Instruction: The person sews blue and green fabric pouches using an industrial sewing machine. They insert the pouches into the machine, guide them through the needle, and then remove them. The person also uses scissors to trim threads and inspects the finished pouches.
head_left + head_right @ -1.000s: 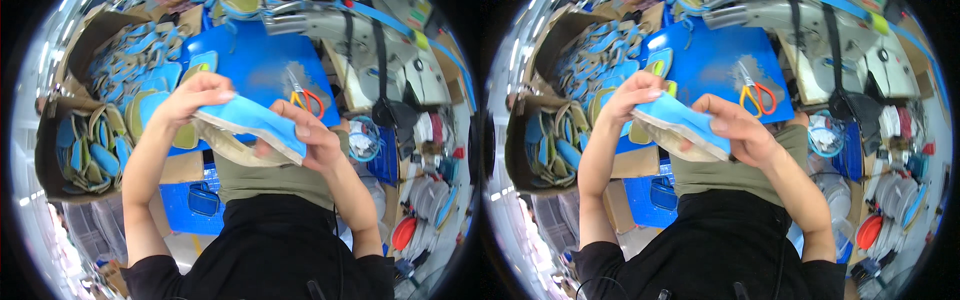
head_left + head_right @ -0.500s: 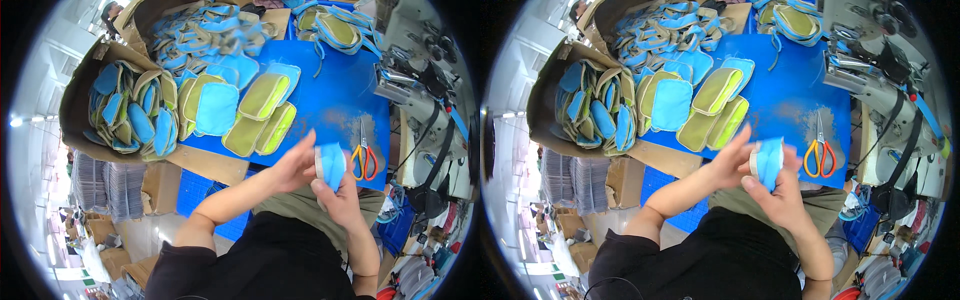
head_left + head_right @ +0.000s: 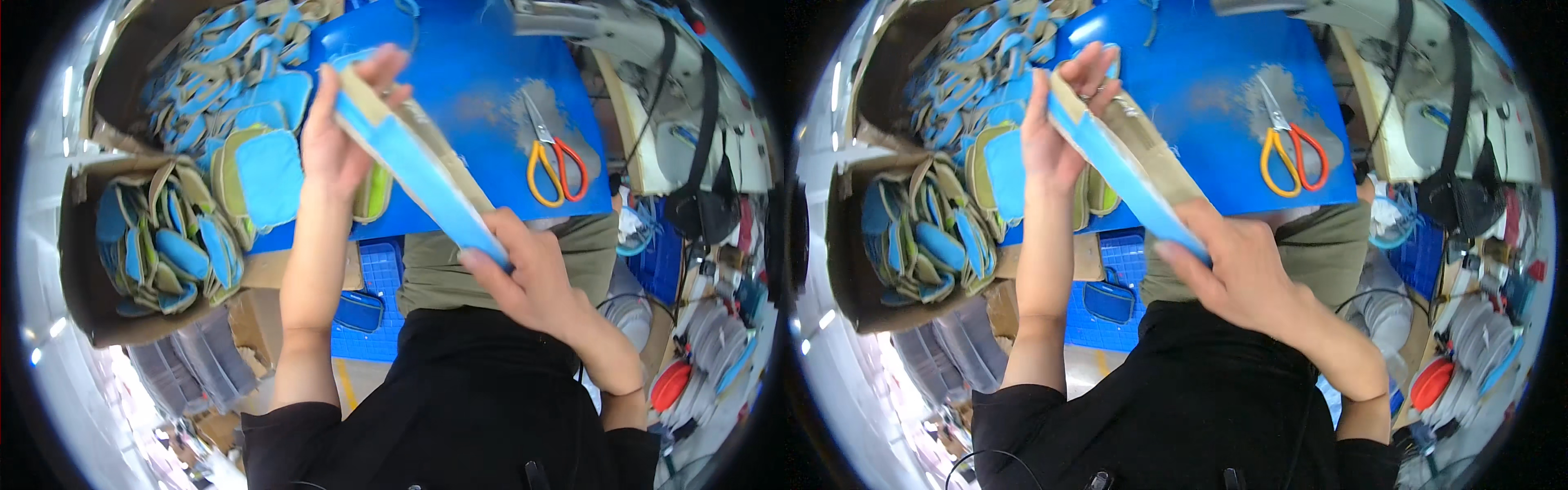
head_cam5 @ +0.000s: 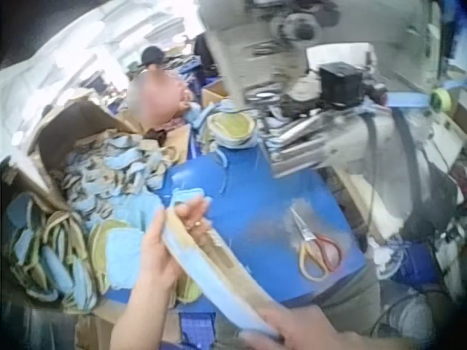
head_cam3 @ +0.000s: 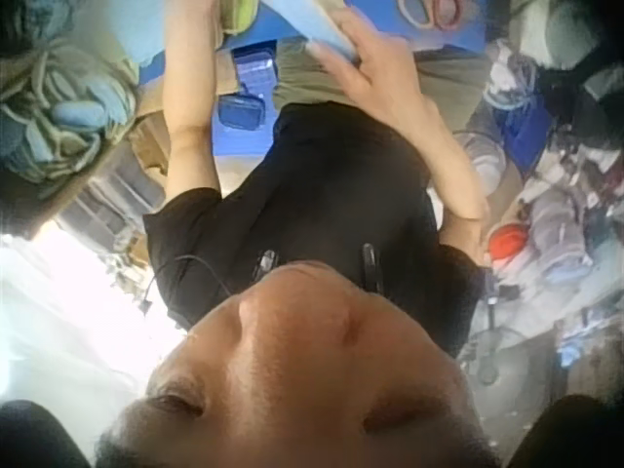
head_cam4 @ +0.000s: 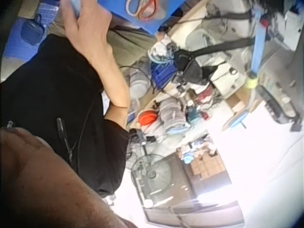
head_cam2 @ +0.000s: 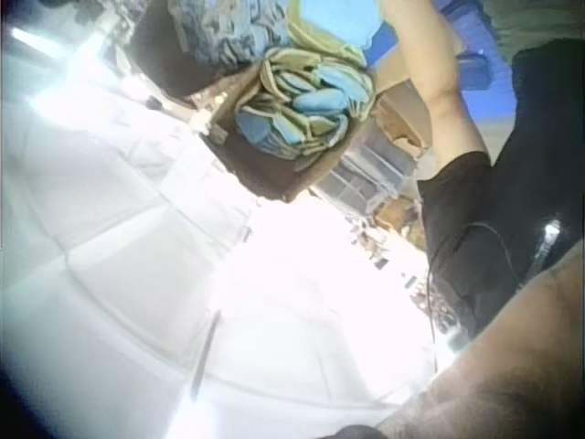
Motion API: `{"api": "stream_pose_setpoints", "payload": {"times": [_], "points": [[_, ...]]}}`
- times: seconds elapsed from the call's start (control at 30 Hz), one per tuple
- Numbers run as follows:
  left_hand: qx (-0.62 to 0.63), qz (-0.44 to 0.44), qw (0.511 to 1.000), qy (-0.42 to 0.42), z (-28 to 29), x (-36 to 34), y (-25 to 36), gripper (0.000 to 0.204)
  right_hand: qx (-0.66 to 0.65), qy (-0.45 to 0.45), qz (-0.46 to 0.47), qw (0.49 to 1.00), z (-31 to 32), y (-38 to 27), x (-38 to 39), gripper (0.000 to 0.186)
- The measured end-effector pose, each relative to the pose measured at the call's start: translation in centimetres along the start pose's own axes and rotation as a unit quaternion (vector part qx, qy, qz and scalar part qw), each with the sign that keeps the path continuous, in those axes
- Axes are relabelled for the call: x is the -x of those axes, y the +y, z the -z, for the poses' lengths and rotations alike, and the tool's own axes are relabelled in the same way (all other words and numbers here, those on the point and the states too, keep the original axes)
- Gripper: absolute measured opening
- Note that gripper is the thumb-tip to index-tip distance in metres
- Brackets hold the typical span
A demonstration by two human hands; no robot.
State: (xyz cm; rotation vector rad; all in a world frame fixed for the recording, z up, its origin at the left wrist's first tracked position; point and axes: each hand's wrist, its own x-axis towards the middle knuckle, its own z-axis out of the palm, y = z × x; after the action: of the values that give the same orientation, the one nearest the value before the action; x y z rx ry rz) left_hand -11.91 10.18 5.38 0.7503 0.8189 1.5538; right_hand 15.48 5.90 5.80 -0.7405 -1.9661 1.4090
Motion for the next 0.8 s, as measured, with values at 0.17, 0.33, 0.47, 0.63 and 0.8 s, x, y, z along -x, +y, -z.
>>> {"api": "stream_pose_setpoints", "payload": {"times": [0.17, 0.33, 0.47, 0.63, 0.8], "points": [[0.026, -0.010, 0.999, 0.031, -1.2, -1.5, -2.0, 0.052, 0.013, 0.023, -0.037, 0.999, 2.0, 1.5, 0.7, 0.020], [0.124, 0.119, 0.984, -0.051, -2.8, 2.0, -5.5, 0.056, 0.019, 0.064, -0.077, 0.995, 2.2, 5.2, 0.6, 0.022], [0.030, 0.143, 0.989, 0.038, -4.5, 3.8, -7.0, 0.051, -0.072, 0.095, -0.095, 0.988, 1.9, 5.6, 0.8, 0.035], [0.045, 0.081, 0.993, 0.075, -3.0, 2.8, -5.8, 0.048, -0.122, 0.079, -0.115, 0.983, 2.7, 5.1, 0.8, 0.047], [0.083, 0.066, 0.991, 0.076, -2.8, 3.3, -5.5, 0.048, -0.041, 0.083, 0.028, 0.995, 2.2, 6.6, 0.5, 0.050]]}}
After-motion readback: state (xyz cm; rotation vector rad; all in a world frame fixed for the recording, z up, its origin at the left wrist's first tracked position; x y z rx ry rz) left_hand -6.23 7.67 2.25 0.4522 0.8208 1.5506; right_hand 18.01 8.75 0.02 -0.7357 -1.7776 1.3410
